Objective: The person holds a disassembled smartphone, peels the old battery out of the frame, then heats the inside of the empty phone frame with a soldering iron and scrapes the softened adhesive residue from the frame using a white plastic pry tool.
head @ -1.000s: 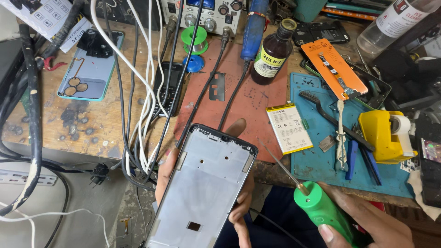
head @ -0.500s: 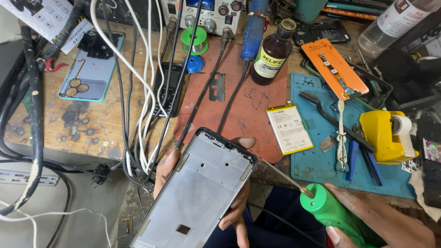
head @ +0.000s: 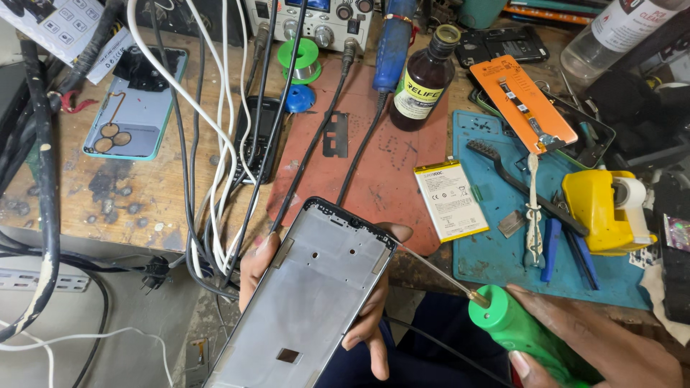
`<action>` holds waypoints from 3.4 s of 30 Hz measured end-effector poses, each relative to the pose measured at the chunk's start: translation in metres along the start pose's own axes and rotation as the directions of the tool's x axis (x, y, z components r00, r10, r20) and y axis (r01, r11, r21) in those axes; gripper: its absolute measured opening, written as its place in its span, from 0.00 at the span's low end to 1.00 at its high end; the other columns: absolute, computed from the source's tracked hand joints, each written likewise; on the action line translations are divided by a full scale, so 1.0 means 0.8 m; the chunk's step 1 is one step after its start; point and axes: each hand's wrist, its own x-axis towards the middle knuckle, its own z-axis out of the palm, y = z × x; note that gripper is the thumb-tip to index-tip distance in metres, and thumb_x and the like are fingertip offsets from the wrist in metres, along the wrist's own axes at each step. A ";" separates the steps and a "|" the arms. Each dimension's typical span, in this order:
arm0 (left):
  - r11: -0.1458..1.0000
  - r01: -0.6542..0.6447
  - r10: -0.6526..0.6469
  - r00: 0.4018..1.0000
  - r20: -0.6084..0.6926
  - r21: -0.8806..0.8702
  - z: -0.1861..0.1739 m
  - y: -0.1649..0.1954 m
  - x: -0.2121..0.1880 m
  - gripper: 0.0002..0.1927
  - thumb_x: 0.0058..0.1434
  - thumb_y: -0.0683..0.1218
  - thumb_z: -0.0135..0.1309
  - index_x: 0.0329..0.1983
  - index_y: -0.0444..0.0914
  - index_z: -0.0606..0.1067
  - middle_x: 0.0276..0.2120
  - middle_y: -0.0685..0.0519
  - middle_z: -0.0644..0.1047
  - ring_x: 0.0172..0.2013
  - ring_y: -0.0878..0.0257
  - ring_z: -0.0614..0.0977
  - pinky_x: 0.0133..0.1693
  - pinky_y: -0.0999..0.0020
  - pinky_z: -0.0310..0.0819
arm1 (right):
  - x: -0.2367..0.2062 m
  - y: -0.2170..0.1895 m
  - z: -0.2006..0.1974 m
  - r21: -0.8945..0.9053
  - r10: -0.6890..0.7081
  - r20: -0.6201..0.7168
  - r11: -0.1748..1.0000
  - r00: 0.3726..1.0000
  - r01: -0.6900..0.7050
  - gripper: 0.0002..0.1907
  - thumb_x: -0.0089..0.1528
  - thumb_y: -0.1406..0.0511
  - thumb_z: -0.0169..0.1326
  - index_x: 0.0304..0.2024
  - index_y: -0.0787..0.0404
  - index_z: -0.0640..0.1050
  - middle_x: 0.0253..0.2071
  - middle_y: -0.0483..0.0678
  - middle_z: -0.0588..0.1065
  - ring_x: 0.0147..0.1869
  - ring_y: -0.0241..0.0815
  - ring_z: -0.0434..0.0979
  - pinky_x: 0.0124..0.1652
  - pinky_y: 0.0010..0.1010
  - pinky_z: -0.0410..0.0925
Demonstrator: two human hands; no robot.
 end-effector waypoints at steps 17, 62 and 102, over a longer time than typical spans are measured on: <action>0.984 -0.099 0.087 0.992 -0.088 -0.149 0.009 -0.015 0.007 0.57 0.63 0.69 0.43 0.82 0.28 0.45 0.55 0.28 0.67 0.31 0.45 0.79 0.37 0.40 0.77 | 0.022 -0.055 -0.031 -0.088 -0.294 -0.117 0.954 0.949 0.285 0.43 0.57 0.49 0.62 0.71 0.58 0.67 0.59 0.55 0.77 0.64 0.51 0.78 0.61 0.44 0.68; 0.983 -0.179 0.175 0.981 -0.085 -0.043 0.002 -0.026 0.013 0.46 0.65 0.66 0.39 0.76 0.29 0.53 0.69 0.25 0.60 0.24 0.47 0.78 0.27 0.53 0.74 | 0.012 -0.093 -0.001 0.002 0.117 -0.247 0.993 0.962 -0.120 0.38 0.55 0.48 0.63 0.68 0.45 0.76 0.51 0.48 0.83 0.58 0.45 0.84 0.60 0.41 0.71; 0.899 0.260 -0.354 0.906 -0.233 -0.354 -0.050 -0.041 0.009 0.39 0.76 0.62 0.40 0.80 0.33 0.53 0.51 0.30 0.72 0.27 0.44 0.83 0.29 0.51 0.80 | 0.077 -0.145 -0.018 0.755 0.166 -0.270 0.648 0.949 0.101 0.31 0.54 0.63 0.69 0.57 0.68 0.74 0.43 0.48 0.82 0.47 0.36 0.83 0.46 0.30 0.74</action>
